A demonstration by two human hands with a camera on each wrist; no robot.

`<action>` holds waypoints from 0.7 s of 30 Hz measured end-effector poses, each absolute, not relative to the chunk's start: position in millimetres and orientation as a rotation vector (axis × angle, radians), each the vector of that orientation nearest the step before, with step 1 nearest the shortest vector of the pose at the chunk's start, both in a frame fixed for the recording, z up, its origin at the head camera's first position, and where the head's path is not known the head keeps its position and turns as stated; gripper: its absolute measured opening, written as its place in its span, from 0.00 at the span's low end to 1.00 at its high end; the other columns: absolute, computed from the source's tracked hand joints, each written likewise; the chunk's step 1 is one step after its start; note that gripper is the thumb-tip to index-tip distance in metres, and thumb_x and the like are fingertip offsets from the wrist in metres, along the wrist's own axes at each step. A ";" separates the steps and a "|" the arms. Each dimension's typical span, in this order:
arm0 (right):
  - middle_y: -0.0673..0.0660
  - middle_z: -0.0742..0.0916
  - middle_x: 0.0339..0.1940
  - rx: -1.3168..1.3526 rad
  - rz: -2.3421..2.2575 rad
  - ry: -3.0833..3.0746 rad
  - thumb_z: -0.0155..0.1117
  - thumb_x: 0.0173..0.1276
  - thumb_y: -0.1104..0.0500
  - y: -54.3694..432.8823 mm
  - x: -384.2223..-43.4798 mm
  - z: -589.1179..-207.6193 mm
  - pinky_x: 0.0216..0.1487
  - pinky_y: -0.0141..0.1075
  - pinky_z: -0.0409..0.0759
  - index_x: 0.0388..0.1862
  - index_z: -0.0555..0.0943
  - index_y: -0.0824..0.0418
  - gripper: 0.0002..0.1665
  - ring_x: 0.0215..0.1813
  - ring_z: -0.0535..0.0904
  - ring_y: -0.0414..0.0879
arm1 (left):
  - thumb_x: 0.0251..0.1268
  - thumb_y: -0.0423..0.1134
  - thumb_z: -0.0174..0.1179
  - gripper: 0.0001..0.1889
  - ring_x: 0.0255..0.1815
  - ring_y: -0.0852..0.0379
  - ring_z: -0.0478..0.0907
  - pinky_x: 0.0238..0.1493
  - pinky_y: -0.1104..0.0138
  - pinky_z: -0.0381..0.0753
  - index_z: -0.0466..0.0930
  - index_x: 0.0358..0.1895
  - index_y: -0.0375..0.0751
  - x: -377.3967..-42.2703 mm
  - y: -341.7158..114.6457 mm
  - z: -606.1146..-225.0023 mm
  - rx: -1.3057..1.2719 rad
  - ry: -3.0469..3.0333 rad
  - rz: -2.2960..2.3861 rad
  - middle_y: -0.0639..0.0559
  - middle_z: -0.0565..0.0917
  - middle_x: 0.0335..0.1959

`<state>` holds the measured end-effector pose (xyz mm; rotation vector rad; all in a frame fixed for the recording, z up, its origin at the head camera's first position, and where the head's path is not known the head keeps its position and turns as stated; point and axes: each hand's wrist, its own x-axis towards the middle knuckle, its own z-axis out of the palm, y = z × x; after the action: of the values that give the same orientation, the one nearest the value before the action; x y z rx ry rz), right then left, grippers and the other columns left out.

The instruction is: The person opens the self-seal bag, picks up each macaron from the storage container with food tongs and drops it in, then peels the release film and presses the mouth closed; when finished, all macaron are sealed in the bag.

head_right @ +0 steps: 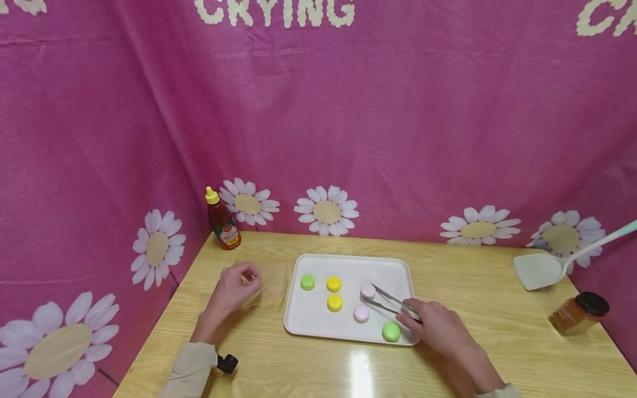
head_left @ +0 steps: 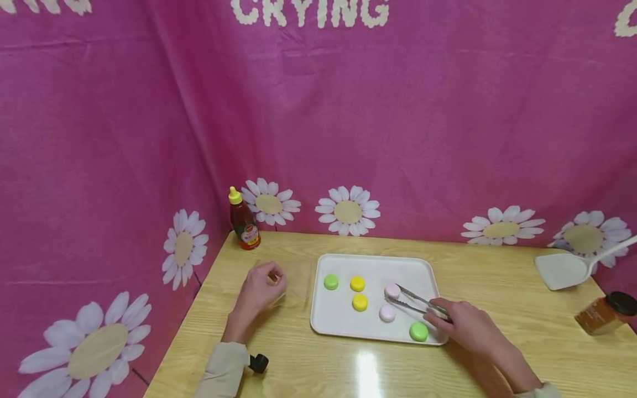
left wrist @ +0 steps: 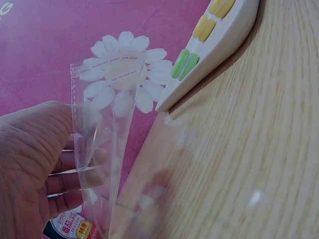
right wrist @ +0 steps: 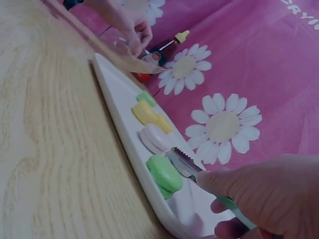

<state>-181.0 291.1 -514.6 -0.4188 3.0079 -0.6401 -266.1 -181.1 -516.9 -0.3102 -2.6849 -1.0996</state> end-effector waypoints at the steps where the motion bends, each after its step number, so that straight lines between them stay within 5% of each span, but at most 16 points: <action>1: 0.43 0.79 0.26 -0.439 -0.637 3.017 0.66 0.75 0.40 291.3 -181.4 -514.7 0.28 0.39 0.71 0.50 0.86 0.50 0.18 0.30 0.73 0.40 | 0.63 0.38 0.68 0.04 0.37 0.55 0.79 0.41 0.60 0.81 0.83 0.33 0.52 -266.4 -181.4 -516.5 -0.307 -2.688 -1.094 0.57 0.83 0.32; 13: 0.37 0.69 0.19 -0.622 -0.549 3.072 0.64 0.77 0.43 293.2 -184.9 -510.6 0.28 0.35 0.68 0.38 0.83 0.44 0.10 0.26 0.68 0.34 | 0.61 0.36 0.70 0.02 0.33 0.57 0.77 0.37 0.65 0.79 0.86 0.33 0.47 -268.2 -189.4 -512.2 -0.358 -2.612 -1.059 0.56 0.82 0.29; 21: 0.33 0.74 0.23 -0.723 -0.555 3.096 0.66 0.76 0.45 301.2 -184.8 -510.7 0.29 0.36 0.71 0.41 0.87 0.44 0.08 0.27 0.69 0.31 | 0.60 0.33 0.70 0.03 0.31 0.60 0.75 0.35 0.68 0.77 0.87 0.31 0.45 -267.1 -177.8 -516.8 -0.419 -2.604 -1.056 0.58 0.80 0.27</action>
<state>-184.8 301.2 -510.7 -0.7228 3.0961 -0.5545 -267.1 -177.8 -516.8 -0.4190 -2.6045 -1.0560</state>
